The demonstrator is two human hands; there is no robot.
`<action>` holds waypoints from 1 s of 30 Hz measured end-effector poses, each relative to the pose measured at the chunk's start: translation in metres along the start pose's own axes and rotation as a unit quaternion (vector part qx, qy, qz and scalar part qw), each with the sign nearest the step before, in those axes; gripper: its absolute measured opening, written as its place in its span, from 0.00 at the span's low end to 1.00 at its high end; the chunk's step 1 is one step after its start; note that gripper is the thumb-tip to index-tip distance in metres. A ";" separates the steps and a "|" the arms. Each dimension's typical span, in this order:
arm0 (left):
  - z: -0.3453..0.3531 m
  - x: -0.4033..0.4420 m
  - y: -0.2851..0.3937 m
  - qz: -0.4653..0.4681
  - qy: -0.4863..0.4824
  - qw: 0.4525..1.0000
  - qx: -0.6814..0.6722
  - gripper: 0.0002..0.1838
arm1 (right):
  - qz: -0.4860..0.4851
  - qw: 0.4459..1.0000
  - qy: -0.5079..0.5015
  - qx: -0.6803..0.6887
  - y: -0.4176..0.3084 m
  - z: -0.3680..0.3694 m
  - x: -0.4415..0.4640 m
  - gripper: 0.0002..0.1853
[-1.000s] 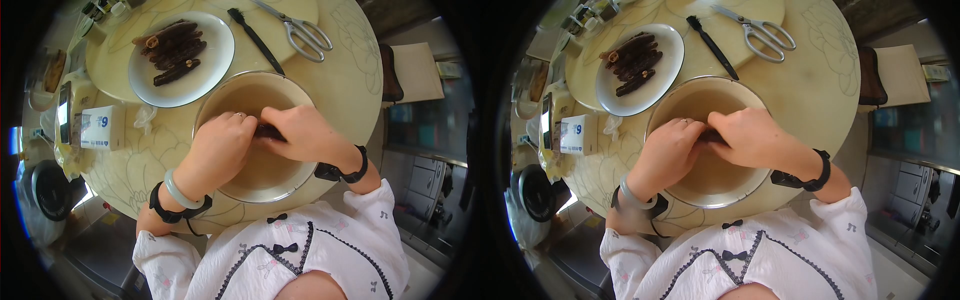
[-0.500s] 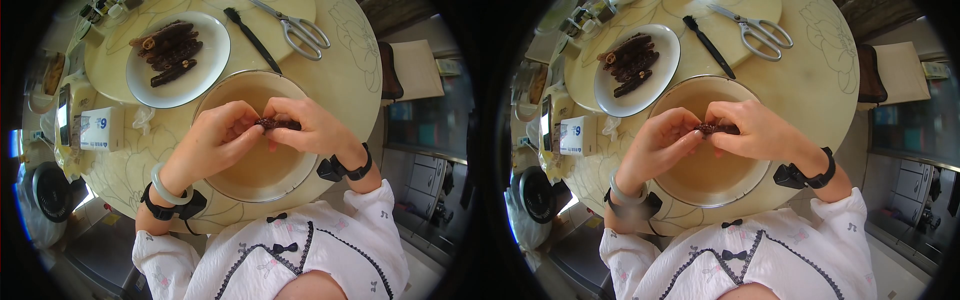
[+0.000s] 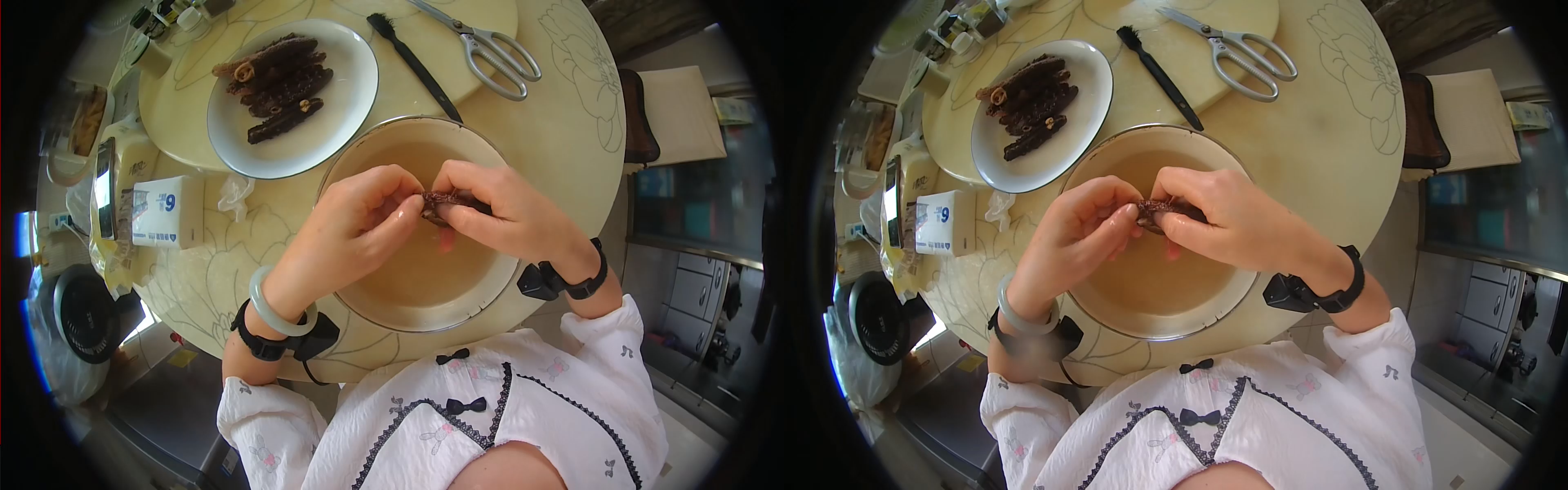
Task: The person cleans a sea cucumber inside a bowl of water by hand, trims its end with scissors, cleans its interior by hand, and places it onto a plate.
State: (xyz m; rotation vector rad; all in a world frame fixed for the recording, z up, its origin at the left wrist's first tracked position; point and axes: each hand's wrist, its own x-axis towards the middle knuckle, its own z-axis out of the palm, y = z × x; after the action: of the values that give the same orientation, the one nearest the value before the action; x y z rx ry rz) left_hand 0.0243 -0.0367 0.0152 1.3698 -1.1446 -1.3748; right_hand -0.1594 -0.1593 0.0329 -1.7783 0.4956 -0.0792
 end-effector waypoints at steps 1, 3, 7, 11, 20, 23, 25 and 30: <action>0.001 0.000 -0.001 0.026 0.002 0.999 -0.025 0.08 | 0.000 1.000 0.001 0.000 0.000 -0.001 0.000 0.08; 0.001 -0.001 0.000 0.014 -0.007 1.000 -0.020 0.08 | 0.009 1.000 0.001 -0.007 0.000 -0.002 0.000 0.07; 0.001 -0.001 -0.003 0.015 -0.017 1.000 0.012 0.08 | 0.011 1.000 -0.006 -0.010 0.000 -0.001 0.001 0.07; 0.003 -0.001 0.000 0.020 -0.014 0.999 0.028 0.08 | 0.020 0.999 0.001 -0.032 -0.005 0.002 0.000 0.08; 0.002 0.000 -0.003 0.010 0.002 0.998 0.055 0.07 | 0.032 0.998 -0.024 -0.039 -0.005 -0.001 0.001 0.10; 0.003 0.001 -0.006 -0.002 -0.005 1.000 -0.008 0.08 | 0.036 0.999 -0.024 -0.018 -0.004 -0.001 0.002 0.09; 0.004 0.002 -0.010 0.035 0.018 0.999 -0.026 0.08 | 0.034 0.999 -0.024 -0.005 -0.002 -0.002 0.002 0.09; 0.003 0.001 0.000 -0.007 -0.003 0.999 -0.050 0.08 | 0.057 0.998 -0.034 0.024 -0.003 -0.004 0.001 0.07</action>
State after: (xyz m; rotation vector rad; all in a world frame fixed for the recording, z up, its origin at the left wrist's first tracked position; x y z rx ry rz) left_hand 0.0213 -0.0371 0.0149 1.3059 -1.0570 -1.4287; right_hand -0.1584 -0.1628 0.0364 -1.6975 0.5401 0.0478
